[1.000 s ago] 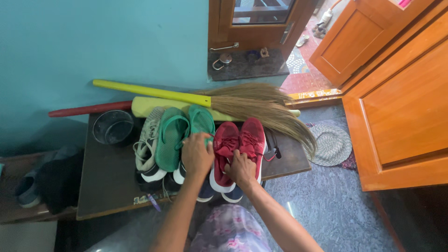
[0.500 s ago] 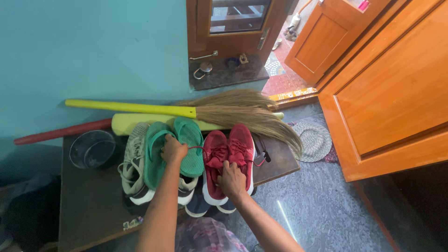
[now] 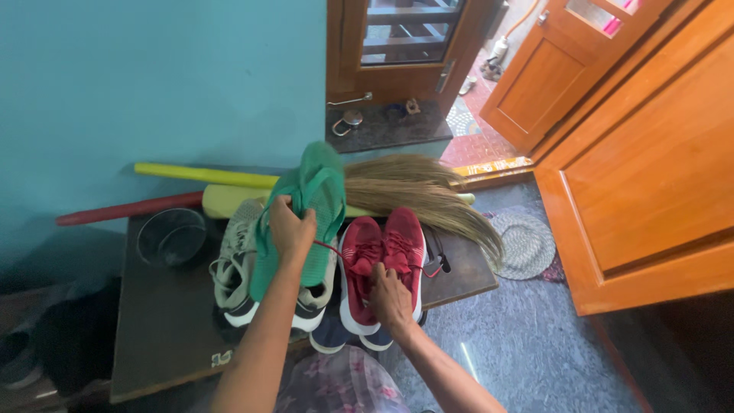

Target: The person picks up various pairs of shoes and sandals from a cluttered wooden rack and places them into a cabinet. The items handled include beige sandals, red sneakers, green flip-flops, blue slip-ons, white sneakers, and black boots. The person also places a plastic bag and a patterned cloth into the cabinet.

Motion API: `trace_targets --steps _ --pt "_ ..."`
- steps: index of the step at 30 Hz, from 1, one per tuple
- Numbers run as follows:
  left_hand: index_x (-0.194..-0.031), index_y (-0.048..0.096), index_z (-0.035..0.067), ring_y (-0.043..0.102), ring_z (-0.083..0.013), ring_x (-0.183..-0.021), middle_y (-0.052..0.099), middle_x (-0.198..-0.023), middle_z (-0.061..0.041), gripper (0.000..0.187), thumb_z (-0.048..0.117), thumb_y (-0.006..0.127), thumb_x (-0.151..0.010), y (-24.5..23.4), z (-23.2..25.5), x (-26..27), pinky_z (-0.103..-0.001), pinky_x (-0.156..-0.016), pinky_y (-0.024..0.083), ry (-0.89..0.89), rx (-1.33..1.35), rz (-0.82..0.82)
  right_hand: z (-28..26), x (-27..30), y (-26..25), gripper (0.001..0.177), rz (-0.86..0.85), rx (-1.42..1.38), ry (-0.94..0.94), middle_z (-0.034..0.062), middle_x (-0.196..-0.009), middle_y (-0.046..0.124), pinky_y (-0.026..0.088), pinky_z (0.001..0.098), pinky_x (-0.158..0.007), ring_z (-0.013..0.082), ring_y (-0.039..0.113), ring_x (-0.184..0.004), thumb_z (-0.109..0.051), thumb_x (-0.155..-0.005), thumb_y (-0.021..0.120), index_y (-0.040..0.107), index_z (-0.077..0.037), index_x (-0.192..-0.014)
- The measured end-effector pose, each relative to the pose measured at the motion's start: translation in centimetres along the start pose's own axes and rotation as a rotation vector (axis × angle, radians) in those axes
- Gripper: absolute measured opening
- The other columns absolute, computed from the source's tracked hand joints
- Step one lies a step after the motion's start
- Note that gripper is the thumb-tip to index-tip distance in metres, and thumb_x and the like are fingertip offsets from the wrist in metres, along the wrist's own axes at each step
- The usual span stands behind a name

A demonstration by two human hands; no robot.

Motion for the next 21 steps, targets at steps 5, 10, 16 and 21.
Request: trace_targets --steps 5,10,16,21 --pt "-0.106 0.061 0.0 0.068 -0.037 -0.097 0.068 -0.105 -0.019 0.034 0.006 0.076 -0.076 -3.4 3.1 1.3 -0.047 -0.084 0.053 0.029 0.147 -0.012 1.5 -1.0 -1.9 0.014 -0.112 -0.026 -0.016 0.0177 -0.106 0.061 0.052 0.0528 -0.082 0.0427 0.066 -0.093 -0.017 -0.092 0.057 0.064 -0.017 -0.105" --pt "-0.099 0.064 0.002 0.071 -0.0347 -0.09 0.073 -0.095 -0.016 0.025 0.004 0.076 -0.078 -5.3 5.9 3.2 -0.045 -0.079 0.053 0.104 0.191 0.08 0.7 0.6 -1.8 0.032 -0.305 -0.083 -0.119 0.0219 -0.11 0.055 0.051 0.0487 -0.09 0.0409 0.063 -0.1 -0.044 -0.095 0.06 0.072 -0.016 -0.104" --pt "-0.099 0.062 0.002 0.073 -0.0305 -0.085 0.073 -0.09 -0.013 0.023 0.006 0.076 -0.08 -8.2 9.3 4.4 -0.041 -0.077 0.054 0.141 0.277 0.082 -2.0 3.8 -4.5 0.07 -0.267 -0.055 -0.12 0.0203 -0.113 0.049 0.051 0.0484 -0.089 0.037 0.055 -0.11 -0.068 -0.067 0.079 0.07 -0.01 -0.105" --pt "-0.1 0.062 0.002 0.075 -0.0251 -0.085 0.075 -0.09 -0.011 0.028 0.009 0.078 -0.079 -10.3 9.6 6.9 -0.039 -0.077 0.055 0.004 0.255 0.062 -2.8 3.9 -6.9 0.069 -0.065 -0.21 -0.147 0.0195 -0.11 0.052 0.053 0.0459 -0.082 0.0354 0.06 -0.097 -0.057 -0.063 0.089 0.071 -0.005 -0.103"
Point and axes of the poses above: each hand's wrist, its own x-axis away from the middle knuckle, its own y-axis out of the palm, z = x × y, the point moved 8 cm from there along -x, towards the middle knuckle
